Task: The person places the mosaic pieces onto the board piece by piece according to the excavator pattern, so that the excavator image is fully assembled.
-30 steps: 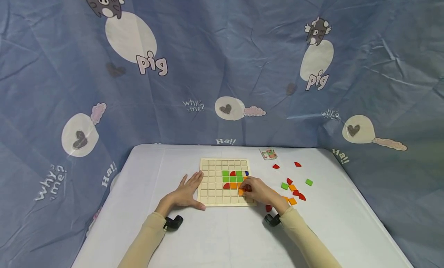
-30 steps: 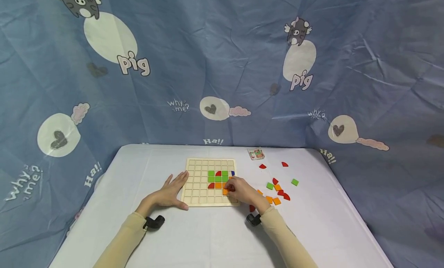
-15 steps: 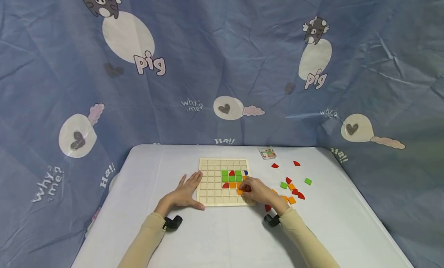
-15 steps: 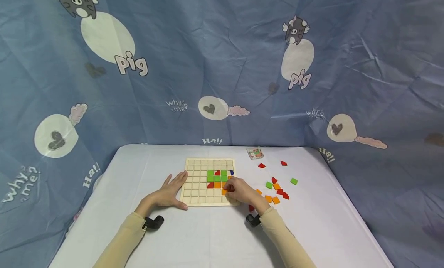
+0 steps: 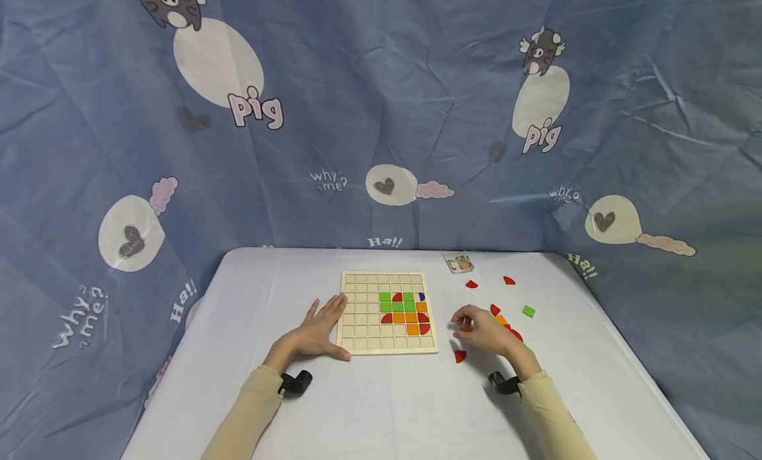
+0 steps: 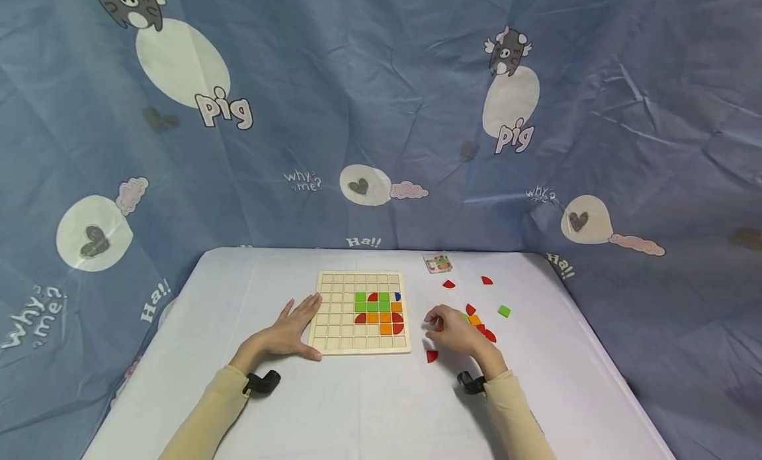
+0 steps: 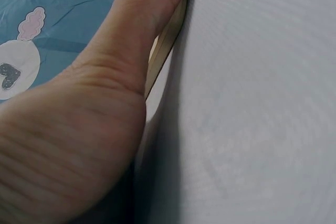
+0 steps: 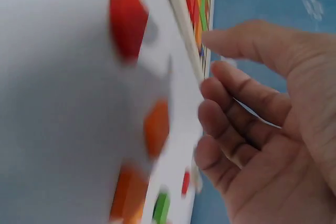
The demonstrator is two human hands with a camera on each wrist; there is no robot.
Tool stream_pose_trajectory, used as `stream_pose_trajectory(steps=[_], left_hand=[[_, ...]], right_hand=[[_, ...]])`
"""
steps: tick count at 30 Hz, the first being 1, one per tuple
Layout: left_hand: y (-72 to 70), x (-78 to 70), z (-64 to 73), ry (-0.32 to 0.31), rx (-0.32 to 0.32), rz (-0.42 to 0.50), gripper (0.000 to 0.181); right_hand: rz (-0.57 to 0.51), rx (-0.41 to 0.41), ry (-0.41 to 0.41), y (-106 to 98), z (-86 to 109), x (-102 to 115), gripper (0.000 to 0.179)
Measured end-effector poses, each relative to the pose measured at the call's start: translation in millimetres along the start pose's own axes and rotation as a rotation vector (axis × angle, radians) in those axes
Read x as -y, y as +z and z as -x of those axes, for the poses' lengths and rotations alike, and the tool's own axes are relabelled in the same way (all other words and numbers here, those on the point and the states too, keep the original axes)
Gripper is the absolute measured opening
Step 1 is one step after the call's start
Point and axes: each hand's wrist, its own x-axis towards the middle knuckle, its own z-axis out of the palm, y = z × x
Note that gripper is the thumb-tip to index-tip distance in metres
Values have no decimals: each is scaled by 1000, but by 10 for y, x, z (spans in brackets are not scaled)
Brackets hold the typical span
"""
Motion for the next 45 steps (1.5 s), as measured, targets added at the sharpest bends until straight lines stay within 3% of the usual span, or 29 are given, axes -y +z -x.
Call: stream_pose_trajectory(steps=[5, 11, 18, 25, 32, 38, 45], left_hand=[[-15, -6, -4, -9, 7, -5, 137], [-6, -9, -7, -23, 28, -9, 138], [0, 9, -19, -24, 18, -14, 138], [-6, 15, 9, 20, 10, -7, 134], [-18, 9, 26, 32, -1, -13, 132], [-33, -5, 38, 29, -2, 2, 133], [-34, -14, 36, 33, -4, -4, 132]], right_hand=[[-13, 6, 19, -171, 225, -238, 30], [0, 26, 96, -246, 415, -407, 40], [26, -2, 113, -224, 451, -447, 23], [12, -30, 114, -165, 405, -466, 21], [-12, -77, 38, -79, 273, -243, 21], [10, -48, 10, 91, 49, 82, 21], [42, -13, -184, 354, -205, 432, 20]])
